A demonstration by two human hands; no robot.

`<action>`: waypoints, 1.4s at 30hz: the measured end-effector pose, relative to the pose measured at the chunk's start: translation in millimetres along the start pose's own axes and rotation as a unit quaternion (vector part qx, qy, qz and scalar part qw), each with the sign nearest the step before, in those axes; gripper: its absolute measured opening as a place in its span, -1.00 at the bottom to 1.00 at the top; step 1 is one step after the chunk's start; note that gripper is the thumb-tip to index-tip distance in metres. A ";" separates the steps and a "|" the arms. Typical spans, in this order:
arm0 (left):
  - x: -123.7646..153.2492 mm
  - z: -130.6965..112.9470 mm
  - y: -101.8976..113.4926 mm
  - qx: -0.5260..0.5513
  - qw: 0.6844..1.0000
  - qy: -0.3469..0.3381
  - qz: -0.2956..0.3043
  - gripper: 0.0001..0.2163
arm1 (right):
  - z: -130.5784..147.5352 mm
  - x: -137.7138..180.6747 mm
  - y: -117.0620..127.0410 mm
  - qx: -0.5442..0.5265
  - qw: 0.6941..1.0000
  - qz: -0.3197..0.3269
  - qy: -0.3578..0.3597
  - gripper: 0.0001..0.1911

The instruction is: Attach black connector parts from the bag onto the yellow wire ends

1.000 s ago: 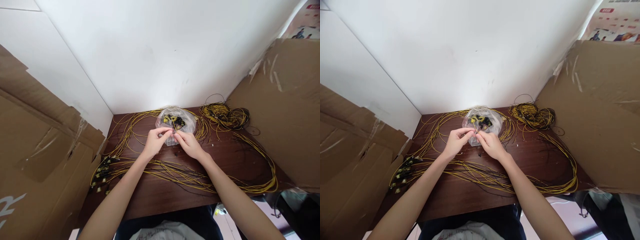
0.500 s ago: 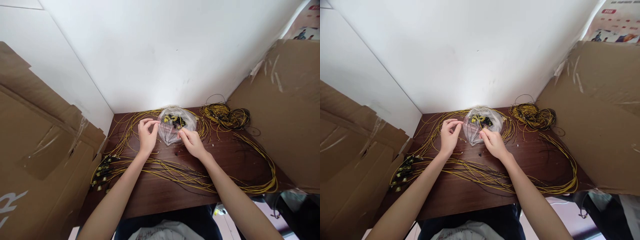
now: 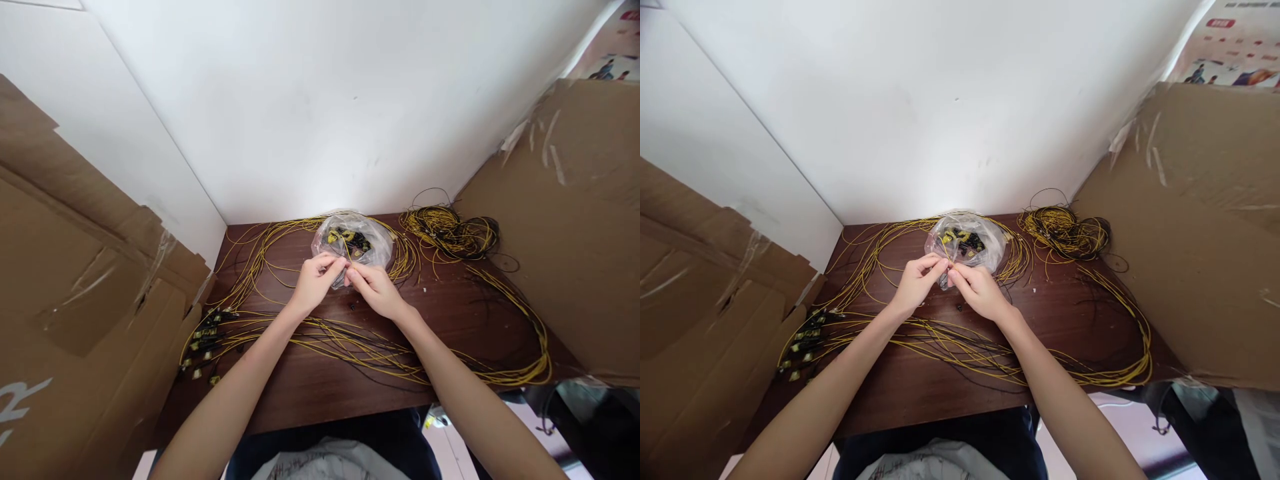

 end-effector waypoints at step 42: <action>-1.1 -9.4 14.4 -0.070 0.992 -0.080 -0.062 -0.87 | -11.2 -5.5 -8.0 -0.400 0.874 0.206 -0.183 -0.57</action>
Point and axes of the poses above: each hand's wrist, its own x-axis away from the middle knuckle, its own y-axis out of the back of the hand, z = x × y, the point moved 4 cm from there along -x, towards the middle knuckle, and after that the axes turned 14 degrees about -y, right-handed, at the moved point
